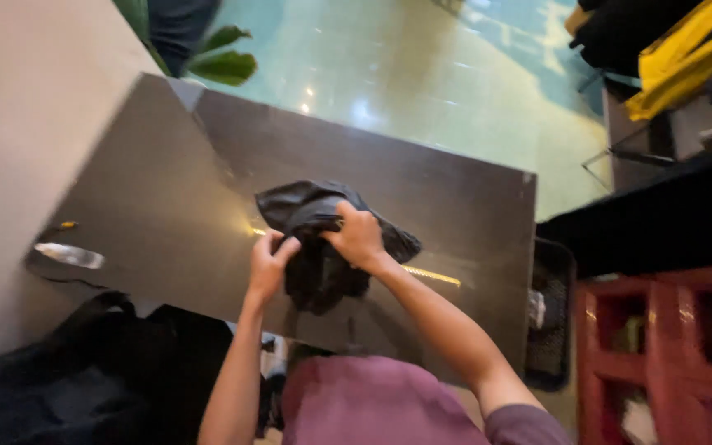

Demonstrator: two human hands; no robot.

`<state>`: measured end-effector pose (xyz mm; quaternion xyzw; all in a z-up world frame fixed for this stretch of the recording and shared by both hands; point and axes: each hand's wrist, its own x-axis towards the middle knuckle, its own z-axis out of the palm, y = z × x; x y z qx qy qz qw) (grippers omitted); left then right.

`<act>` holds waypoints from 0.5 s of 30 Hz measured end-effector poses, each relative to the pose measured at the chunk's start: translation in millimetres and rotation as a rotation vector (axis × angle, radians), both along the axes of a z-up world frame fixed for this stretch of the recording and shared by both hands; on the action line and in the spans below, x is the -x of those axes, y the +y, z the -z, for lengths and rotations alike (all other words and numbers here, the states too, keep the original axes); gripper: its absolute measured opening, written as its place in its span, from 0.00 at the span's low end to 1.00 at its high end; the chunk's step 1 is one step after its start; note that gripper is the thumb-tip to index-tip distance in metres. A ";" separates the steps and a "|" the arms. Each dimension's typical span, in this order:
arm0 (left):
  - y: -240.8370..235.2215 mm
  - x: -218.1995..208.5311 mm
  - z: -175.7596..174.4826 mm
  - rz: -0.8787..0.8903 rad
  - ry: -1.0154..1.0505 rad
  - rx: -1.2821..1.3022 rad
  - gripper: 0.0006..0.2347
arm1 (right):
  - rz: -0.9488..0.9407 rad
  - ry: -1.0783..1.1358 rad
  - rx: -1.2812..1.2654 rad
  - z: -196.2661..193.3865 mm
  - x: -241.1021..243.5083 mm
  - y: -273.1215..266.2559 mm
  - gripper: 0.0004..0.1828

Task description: Folding a black jacket and packing it into a small drawstring compression bag on a table.

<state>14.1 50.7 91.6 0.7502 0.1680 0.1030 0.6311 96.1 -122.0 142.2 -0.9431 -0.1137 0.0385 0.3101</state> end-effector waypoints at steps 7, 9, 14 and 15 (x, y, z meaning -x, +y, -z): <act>8.7 -4.8 56.5 0.054 0.107 -0.024 0.18 | 0.100 0.048 -0.119 7.9 -13.6 8.5 0.23; 8.0 -4.4 87.2 -0.051 0.120 0.475 0.12 | 0.116 0.089 -0.163 14.2 -14.8 9.3 0.23; -11.5 -0.7 112.7 -0.154 0.078 0.813 0.09 | 0.049 0.056 -0.190 40.7 -14.4 17.5 0.20; -13.5 -0.3 117.8 -0.190 0.074 0.960 0.10 | 0.041 0.024 -0.218 40.4 -12.3 18.3 0.19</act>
